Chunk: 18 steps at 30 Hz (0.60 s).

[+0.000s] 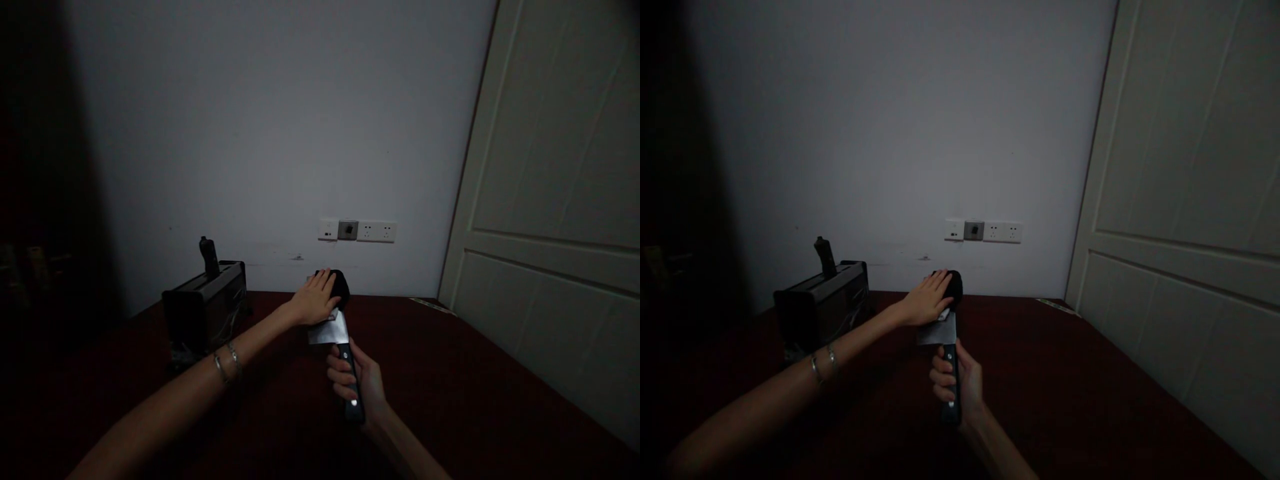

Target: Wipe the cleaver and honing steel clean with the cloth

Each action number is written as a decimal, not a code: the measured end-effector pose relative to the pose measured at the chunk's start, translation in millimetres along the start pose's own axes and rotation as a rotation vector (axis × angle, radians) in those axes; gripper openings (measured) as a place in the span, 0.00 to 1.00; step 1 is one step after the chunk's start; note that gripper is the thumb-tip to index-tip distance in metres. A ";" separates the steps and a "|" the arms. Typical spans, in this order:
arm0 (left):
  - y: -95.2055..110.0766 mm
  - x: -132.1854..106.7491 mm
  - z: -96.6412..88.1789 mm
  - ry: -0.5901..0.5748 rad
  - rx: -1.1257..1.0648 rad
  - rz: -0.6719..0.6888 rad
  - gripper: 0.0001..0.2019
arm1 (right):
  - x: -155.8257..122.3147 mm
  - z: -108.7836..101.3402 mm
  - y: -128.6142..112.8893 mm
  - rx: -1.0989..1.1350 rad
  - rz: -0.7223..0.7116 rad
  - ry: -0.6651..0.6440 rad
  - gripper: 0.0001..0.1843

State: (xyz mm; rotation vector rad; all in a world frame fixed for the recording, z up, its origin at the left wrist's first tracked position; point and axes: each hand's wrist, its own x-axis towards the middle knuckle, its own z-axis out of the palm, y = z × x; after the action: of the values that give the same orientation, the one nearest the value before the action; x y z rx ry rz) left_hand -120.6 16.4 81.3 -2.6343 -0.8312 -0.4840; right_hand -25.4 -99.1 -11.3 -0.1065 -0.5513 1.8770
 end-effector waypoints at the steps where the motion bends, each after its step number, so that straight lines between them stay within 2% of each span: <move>1: 0.9 -0.9 -0.5 0.011 0.008 0.006 0.31 | -0.3 0.3 -0.6 0.001 -0.003 0.004 0.13; 6: 22.4 -21.3 -2.4 0.053 0.013 0.191 0.31 | -2.5 1.7 -9.4 0.003 -0.063 0.003 0.13; 8: 21.4 -22.3 -2.3 0.046 0.011 0.184 0.31 | -3.1 2.6 -10.0 0.002 -0.057 -0.007 0.13; 13: -4.8 -7.7 -1.0 0.024 0.032 0.024 0.31 | -2.8 3.8 -5.6 0.005 -0.015 -0.026 0.12; 15: -6.1 -10.7 -0.1 0.017 0.040 0.046 0.31 | -2.6 2.3 -5.8 0.006 -0.011 -0.026 0.12; 18: 5.4 -27.5 1.7 0.005 0.036 0.140 0.31 | -3.3 -1.3 -7.4 0.008 -0.030 -0.016 0.13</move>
State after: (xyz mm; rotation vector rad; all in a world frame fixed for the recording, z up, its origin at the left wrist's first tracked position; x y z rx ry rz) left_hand -138.2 -0.3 67.3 -2.6340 -0.6419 -0.4341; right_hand -17.3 -99.7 -9.9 -0.0778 -0.5530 1.8527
